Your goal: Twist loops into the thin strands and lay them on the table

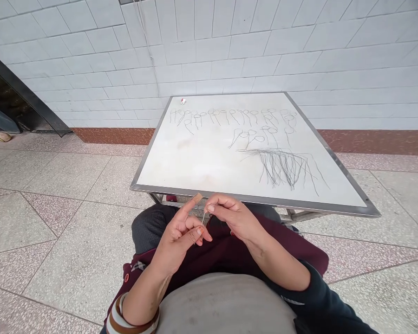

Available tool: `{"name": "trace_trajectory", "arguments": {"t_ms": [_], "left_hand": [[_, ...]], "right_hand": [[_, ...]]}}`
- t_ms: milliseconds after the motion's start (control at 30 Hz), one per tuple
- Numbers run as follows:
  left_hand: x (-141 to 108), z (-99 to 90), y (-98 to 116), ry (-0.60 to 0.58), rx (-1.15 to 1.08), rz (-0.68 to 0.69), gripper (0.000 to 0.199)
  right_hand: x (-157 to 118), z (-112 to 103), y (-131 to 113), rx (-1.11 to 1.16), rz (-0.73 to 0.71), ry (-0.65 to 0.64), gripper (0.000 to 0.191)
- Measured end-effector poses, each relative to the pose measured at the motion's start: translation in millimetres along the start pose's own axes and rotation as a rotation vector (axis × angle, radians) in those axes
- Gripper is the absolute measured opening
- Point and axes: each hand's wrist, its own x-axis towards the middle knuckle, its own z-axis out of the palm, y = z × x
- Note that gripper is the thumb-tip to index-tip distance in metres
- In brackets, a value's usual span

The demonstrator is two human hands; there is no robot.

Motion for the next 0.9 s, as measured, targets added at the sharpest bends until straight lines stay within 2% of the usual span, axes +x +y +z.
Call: {"name": "trace_trajectory", "arguments": {"t_ms": [133, 233, 300, 367, 467, 533, 667, 767, 900], "left_hand": [[-9, -0.9, -1, -0.007, 0.119, -0.007, 0.062], [-14, -8.2, -3, -0.042, 0.214, -0.061, 0.062], [-14, -13.5, -3, -0.021, 0.262, -0.088, 0.063], [-11, -15.1, -1, 0.053, 0.262, -0.076, 0.061], [-5, -6.7, 6, 0.138, 0.18, -0.01, 0.057], [0, 3.2, 11, 0.126, 0.084, 0.0, 0.056], [6, 18.1, 14, 0.107, -0.16, -0.075, 0.057], [8, 20.1, 11, 0.128, -0.246, -0.114, 0.057], [7, 17.9, 9, 0.142, -0.246, -0.132, 0.057]], "right_hand": [[0, -9, -4, -0.026, 0.0, 0.045, 0.021], [0, -16, -10, 0.006, -0.006, 0.133, 0.02], [0, -19, -13, 0.034, -0.005, 0.156, 0.02], [-1, -17, -13, 0.031, 0.021, 0.117, 0.021], [-3, -8, -10, 0.017, 0.056, 0.032, 0.024], [-4, -2, -7, 0.012, 0.059, -0.006, 0.024], [-4, 6, -1, 0.008, 0.045, -0.06, 0.022], [-4, 7, -1, 0.015, 0.037, -0.102, 0.021], [-5, 8, -5, 0.085, 0.065, -0.24, 0.022]]}}
